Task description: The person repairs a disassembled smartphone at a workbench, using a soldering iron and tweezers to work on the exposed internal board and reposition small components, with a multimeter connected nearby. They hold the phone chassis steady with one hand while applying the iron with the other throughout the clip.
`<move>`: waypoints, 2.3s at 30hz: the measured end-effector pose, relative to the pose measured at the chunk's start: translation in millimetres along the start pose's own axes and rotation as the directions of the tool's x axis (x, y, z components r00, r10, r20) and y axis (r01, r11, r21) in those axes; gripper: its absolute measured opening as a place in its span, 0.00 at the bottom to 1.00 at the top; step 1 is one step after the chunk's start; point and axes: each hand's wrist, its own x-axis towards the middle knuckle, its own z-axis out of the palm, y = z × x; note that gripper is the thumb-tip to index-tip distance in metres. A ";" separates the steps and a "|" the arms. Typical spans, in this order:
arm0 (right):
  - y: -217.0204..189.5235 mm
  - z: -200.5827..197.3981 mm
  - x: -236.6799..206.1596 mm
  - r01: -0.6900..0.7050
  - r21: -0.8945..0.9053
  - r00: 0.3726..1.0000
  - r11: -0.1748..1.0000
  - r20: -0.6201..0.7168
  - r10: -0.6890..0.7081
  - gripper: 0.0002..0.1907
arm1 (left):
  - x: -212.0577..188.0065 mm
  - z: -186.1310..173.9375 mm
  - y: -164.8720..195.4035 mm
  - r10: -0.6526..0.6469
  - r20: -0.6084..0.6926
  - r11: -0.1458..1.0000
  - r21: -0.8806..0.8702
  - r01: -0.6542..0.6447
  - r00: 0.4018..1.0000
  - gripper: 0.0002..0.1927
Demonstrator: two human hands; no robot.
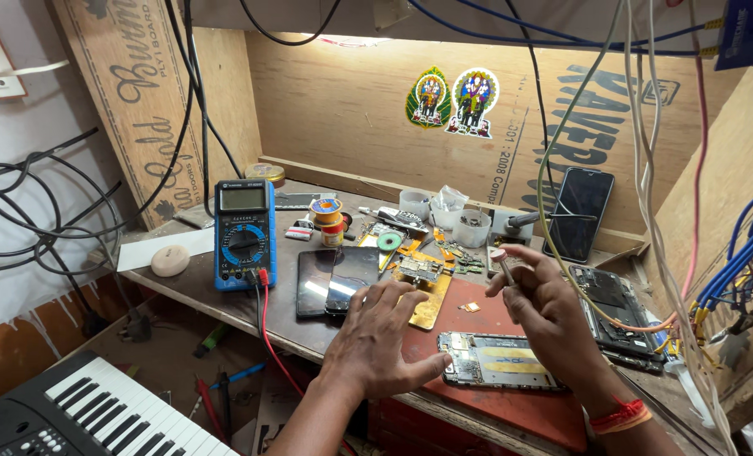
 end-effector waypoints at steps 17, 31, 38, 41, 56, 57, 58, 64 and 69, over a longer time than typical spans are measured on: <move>37.1 -21.5 48.1 -0.184 -0.647 0.949 0.740 0.079 0.305 0.10 | 2.3 -0.6 2.2 -0.077 -0.018 0.997 0.006 0.078 0.997 0.44; 14.2 -9.4 57.4 -0.110 -0.846 0.908 0.521 0.128 0.400 0.13 | 3.2 -0.2 3.0 -0.083 -0.012 0.997 0.001 0.083 0.996 0.44; 23.0 -10.6 53.0 -0.045 -0.879 0.918 0.475 0.151 0.367 0.17 | 3.6 0.4 2.3 -0.080 -0.015 0.997 0.013 0.080 0.997 0.43; 16.5 -14.6 45.0 -0.031 -0.836 0.933 0.549 0.173 0.316 0.14 | 3.4 0.2 2.5 -0.087 -0.007 0.996 0.018 0.087 0.996 0.43; -46.1 11.5 -48.7 -0.261 -0.600 0.890 0.756 0.153 0.429 0.13 | 2.1 3.0 -0.2 -0.034 -0.071 0.999 -0.007 0.034 0.997 0.43; -46.6 12.5 -49.7 -0.286 -0.596 0.884 0.750 0.138 0.447 0.13 | 1.8 3.1 -0.5 -0.032 -0.075 0.999 -0.006 0.032 0.997 0.43; -47.0 12.9 -51.2 -0.310 -0.591 0.877 0.745 0.124 0.464 0.13 | 1.9 3.3 -0.3 -0.031 -0.079 1.000 -0.006 0.031 0.996 0.43; -43.9 13.4 -53.8 -0.251 -0.566 0.907 0.785 0.146 0.395 0.12 | 2.7 2.6 0.3 -0.050 -0.055 0.999 -0.002 0.050 0.997 0.43; -40.1 9.8 -56.2 -0.231 -0.513 0.921 0.826 0.157 0.356 0.12 | 2.3 1.4 0.8 -0.066 -0.040 0.998 -0.019 0.065 0.997 0.43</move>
